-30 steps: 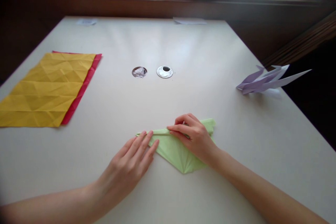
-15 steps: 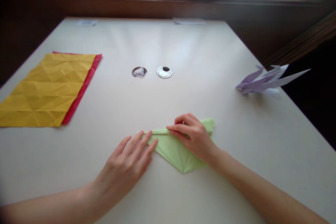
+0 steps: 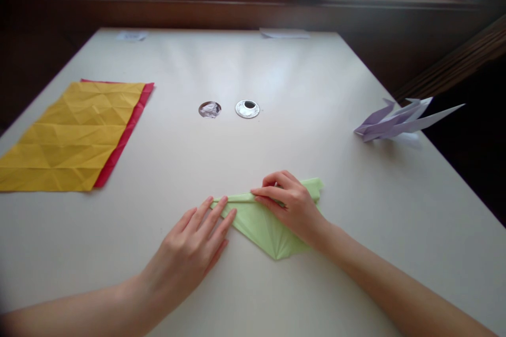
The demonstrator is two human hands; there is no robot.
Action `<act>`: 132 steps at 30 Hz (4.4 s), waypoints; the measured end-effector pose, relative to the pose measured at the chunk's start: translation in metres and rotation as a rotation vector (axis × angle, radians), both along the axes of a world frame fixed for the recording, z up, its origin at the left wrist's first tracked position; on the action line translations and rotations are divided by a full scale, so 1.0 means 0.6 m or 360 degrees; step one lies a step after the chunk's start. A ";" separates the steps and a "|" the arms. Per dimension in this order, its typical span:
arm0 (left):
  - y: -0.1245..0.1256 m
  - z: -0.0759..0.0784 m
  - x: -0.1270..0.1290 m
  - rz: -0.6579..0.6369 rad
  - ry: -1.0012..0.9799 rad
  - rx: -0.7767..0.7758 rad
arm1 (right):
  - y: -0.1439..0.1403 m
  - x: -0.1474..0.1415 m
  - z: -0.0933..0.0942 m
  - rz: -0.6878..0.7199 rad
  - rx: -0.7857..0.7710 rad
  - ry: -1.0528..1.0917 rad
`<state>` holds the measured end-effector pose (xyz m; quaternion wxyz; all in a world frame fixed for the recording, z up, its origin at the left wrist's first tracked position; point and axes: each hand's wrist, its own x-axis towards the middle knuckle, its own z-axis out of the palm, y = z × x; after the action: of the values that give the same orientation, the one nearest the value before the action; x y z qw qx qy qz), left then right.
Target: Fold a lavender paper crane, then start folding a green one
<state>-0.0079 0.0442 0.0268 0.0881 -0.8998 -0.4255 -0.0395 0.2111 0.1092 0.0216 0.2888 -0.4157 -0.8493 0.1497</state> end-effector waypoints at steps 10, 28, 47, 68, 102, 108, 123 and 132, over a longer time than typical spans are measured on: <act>-0.003 -0.003 -0.002 -0.0043 -0.0018 0.0076 | 0.000 0.000 0.002 -0.0116 -0.0052 0.0015; 0.088 -0.021 0.030 -0.0192 -0.1116 -0.0536 | -0.006 -0.006 -0.001 0.0071 -0.0093 0.0049; 0.089 -0.018 0.027 -0.0271 -0.1044 -0.0531 | 0.005 0.020 0.005 0.0127 -0.0025 -0.0010; 0.082 -0.022 0.035 -0.0542 -0.0527 -0.0115 | -0.026 0.006 0.000 0.0144 0.0331 -0.0392; 0.109 0.013 0.078 -0.0539 -0.0221 -0.0207 | 0.001 0.104 -0.011 0.0161 -0.0005 -0.1012; 0.090 0.006 0.051 -0.0498 -0.0286 -0.0279 | 0.001 0.102 -0.011 0.0155 -0.0034 -0.1007; 0.030 0.002 -0.037 -0.0489 -0.0405 -0.0201 | 0.001 0.100 -0.009 0.0134 -0.0063 -0.0985; 0.015 0.003 -0.062 -0.0381 -0.0442 -0.0100 | 0.001 0.101 -0.009 0.0143 -0.0041 -0.0967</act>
<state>-0.0451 0.0530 0.0289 -0.0050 -0.9322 -0.3245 -0.1601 0.2715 0.1101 0.0159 0.0093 -0.4071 -0.9124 0.0419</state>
